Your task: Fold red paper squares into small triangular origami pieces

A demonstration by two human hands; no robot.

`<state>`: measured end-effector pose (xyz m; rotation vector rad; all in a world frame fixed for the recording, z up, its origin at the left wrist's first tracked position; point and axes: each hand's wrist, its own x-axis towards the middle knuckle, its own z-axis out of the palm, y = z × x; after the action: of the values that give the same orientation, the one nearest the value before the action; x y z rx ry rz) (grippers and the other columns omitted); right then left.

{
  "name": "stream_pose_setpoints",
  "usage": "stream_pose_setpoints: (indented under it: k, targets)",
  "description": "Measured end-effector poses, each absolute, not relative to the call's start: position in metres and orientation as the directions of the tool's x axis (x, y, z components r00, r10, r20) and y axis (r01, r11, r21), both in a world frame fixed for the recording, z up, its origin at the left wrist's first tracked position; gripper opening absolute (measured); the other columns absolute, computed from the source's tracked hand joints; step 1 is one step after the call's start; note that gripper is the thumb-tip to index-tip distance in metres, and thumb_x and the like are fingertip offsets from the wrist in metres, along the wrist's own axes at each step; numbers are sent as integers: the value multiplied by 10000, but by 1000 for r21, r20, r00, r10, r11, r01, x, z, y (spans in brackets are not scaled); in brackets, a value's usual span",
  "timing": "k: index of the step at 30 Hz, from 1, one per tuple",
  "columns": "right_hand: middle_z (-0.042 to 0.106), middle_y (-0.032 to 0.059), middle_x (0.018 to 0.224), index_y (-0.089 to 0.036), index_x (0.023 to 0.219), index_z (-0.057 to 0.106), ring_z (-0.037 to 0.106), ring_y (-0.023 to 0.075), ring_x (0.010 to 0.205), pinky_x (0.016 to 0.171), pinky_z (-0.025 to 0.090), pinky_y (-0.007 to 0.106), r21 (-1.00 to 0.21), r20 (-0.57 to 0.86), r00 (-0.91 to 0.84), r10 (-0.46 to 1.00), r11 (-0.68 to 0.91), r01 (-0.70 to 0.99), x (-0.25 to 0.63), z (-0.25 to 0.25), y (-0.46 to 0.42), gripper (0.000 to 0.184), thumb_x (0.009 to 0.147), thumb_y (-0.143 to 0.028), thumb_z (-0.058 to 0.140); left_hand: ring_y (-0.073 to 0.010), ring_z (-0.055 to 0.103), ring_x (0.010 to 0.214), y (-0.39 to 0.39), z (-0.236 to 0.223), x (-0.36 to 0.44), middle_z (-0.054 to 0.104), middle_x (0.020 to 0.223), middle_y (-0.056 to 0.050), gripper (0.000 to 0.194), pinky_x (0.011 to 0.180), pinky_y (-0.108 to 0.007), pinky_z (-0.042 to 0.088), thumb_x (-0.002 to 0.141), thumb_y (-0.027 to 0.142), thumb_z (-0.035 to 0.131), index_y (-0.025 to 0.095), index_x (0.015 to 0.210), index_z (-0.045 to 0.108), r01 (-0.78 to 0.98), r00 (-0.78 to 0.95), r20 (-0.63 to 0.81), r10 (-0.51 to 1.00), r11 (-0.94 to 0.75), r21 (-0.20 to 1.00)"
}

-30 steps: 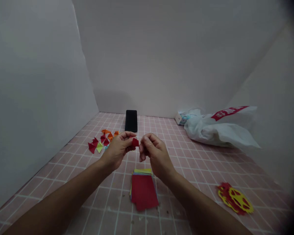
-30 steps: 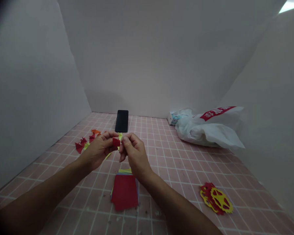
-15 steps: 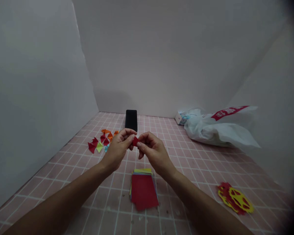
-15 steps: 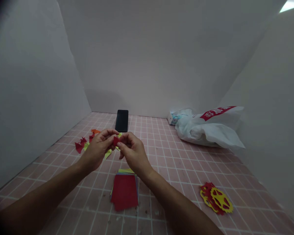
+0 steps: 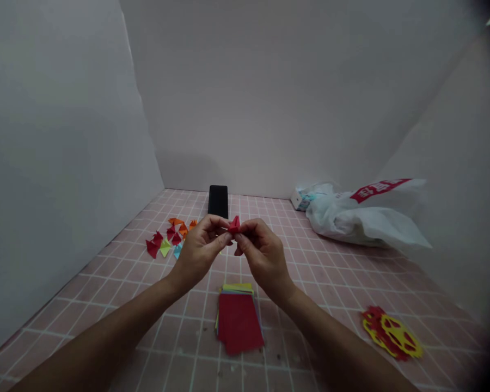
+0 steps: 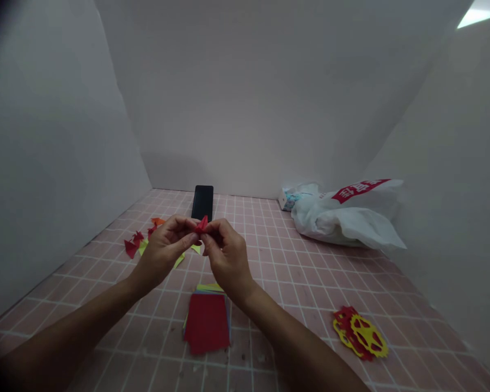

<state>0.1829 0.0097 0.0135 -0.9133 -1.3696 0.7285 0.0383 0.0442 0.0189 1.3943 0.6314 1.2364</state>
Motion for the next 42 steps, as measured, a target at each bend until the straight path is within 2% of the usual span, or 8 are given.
stream_pose_setpoints:
  k: [7, 11, 17, 22, 28, 33, 42]
  targets:
    - [583, -1, 835, -221, 914, 594, 600, 119, 663, 621, 512, 276, -756, 628, 46, 777, 596, 269, 186, 14, 9, 54, 934, -177, 569, -175, 629, 869, 44, 17, 36, 660, 913, -42, 30, 776, -288, 513, 841, 198, 709, 197, 857, 684, -111, 210, 516, 831, -504, 857]
    - [577, 6, 856, -222, 906, 591, 603, 125, 681, 631, 514, 290, -708, 678, 22, 734, 646, 285, 187, 16, 8, 72, 944, -167, 562, -187, 619, 888, 42, 20, 33, 638, 918, -50, 28, 780, -310, 500, 881, 189, 676, 212, 866, 682, 28, 214, 648, 731, -668, 744]
    - [589, 20, 862, -226, 882, 598, 597, 150, 749, 661, 510, 316, -655, 726, -16, 687, 699, 288, 190, 18, 7, 116, 945, -137, 557, -182, 623, 891, 41, 24, 30, 641, 903, -44, 93, 799, -319, 493, 889, 133, 656, 222, 882, 681, 127, 227, 752, 618, -785, 607]
    - [601, 27, 871, -232, 893, 603, 608, 166, 785, 672, 519, 327, -638, 740, -24, 672, 714, 289, 191, 19, 7, 107, 941, -144, 566, -188, 645, 886, 40, 26, 29, 672, 896, -39, 134, 809, -325, 504, 862, 107, 664, 234, 861, 706, 155, 218, 786, 578, -816, 556]
    - [610, 35, 896, -234, 906, 606, 613, 165, 776, 663, 529, 326, -627, 757, -14, 654, 732, 266, 189, 19, 5, 99, 949, -156, 561, -185, 670, 864, 34, 26, 31, 694, 922, -44, 127, 765, -310, 535, 871, 141, 678, 234, 959, 686, 100, 189, 745, 639, -768, 633]
    - [612, 33, 891, -233, 909, 612, 613, 162, 782, 662, 530, 325, -609, 775, -16, 632, 754, 245, 188, 21, 4, 115, 951, -139, 560, -177, 686, 869, 33, 26, 29, 720, 898, -35, 115, 790, -305, 527, 858, 114, 695, 228, 858, 682, 141, 169, 802, 573, -819, 556]
    - [619, 35, 894, -234, 909, 612, 618, 165, 802, 670, 532, 321, -614, 774, -10, 634, 754, 234, 189, 21, 2, 123, 940, -121, 574, -178, 704, 883, 35, 29, 24, 736, 930, -38, 136, 813, -317, 539, 861, 105, 695, 239, 877, 707, 178, 214, 832, 512, -858, 483]
